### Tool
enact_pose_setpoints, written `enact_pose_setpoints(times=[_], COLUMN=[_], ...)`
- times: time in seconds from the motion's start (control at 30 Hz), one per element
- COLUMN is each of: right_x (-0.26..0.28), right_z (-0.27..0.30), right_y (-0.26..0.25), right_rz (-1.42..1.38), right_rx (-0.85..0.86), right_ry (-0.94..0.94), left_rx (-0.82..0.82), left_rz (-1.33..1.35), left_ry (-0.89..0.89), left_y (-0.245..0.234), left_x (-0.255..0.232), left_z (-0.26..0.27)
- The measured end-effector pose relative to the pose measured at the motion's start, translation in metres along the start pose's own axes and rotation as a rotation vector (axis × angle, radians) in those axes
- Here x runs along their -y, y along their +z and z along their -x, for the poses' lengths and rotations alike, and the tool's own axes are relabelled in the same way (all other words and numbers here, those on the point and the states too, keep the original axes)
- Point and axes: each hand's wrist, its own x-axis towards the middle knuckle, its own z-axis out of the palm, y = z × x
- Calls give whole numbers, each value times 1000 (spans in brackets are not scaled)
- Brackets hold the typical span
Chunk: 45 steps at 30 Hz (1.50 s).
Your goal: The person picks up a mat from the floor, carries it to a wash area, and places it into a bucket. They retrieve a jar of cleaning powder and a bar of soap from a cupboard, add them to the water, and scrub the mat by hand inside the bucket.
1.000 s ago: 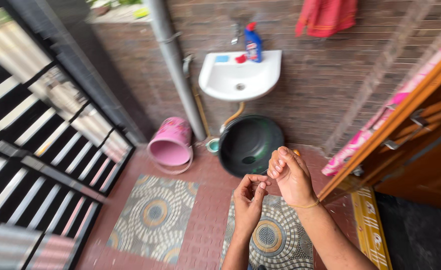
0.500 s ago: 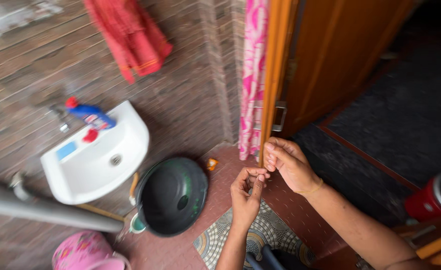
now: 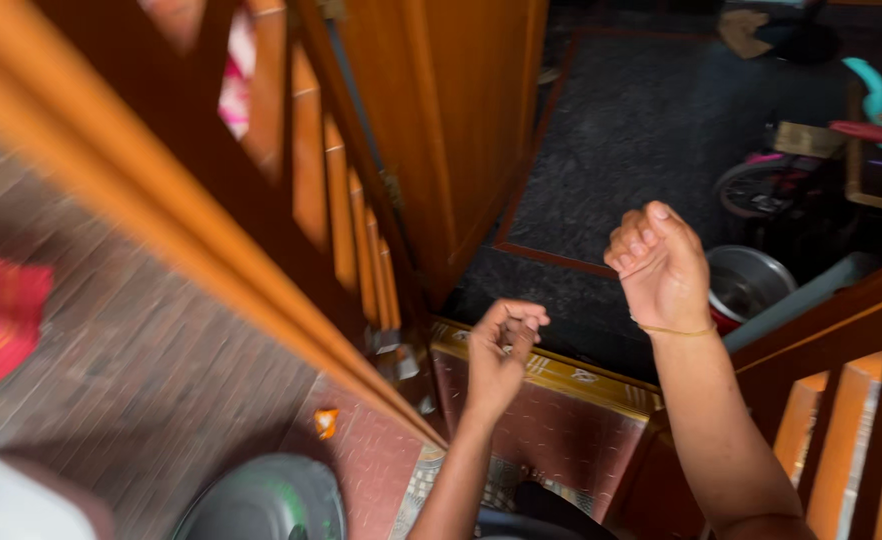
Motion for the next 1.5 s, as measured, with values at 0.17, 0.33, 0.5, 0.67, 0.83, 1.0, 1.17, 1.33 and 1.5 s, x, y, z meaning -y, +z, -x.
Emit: enact_pose_setpoints(times=[0.17, 0.33, 0.5, 0.67, 0.83, 1.0, 1.17, 1.33, 1.5], right_x=[-6, -36, -65, -71, -46, -35, -46, -42, -23], right_z=[-54, -81, -125, -175, -224, -277, -342, -446, -571], right_y=[-39, -64, -93, -124, -151, -187, -240, -316, -398], right_rz=[41, 56, 72, 78, 126, 88, 120, 210, 110], right_rx=[-100, -156, -135, -231, -339, -335, -297, -164, -99], right_ry=[60, 161, 226, 203, 133, 86, 61, -6, -38], left_rx=[-5, -33, -45, -33, 156, 261, 221, 207, 230], left_rz=[71, 169, 220, 206, 210, 224, 221, 249, 129], left_ry=[67, 81, 72, 134, 21, 27, -20, 92, 96], left_y=[20, 40, 52, 69, 99, 125, 146, 193, 247], left_x=[31, 54, 76, 95, 108, 134, 172, 222, 236], left_z=[-101, -179, -254, -326, -376, -427, -489, -590, -721])
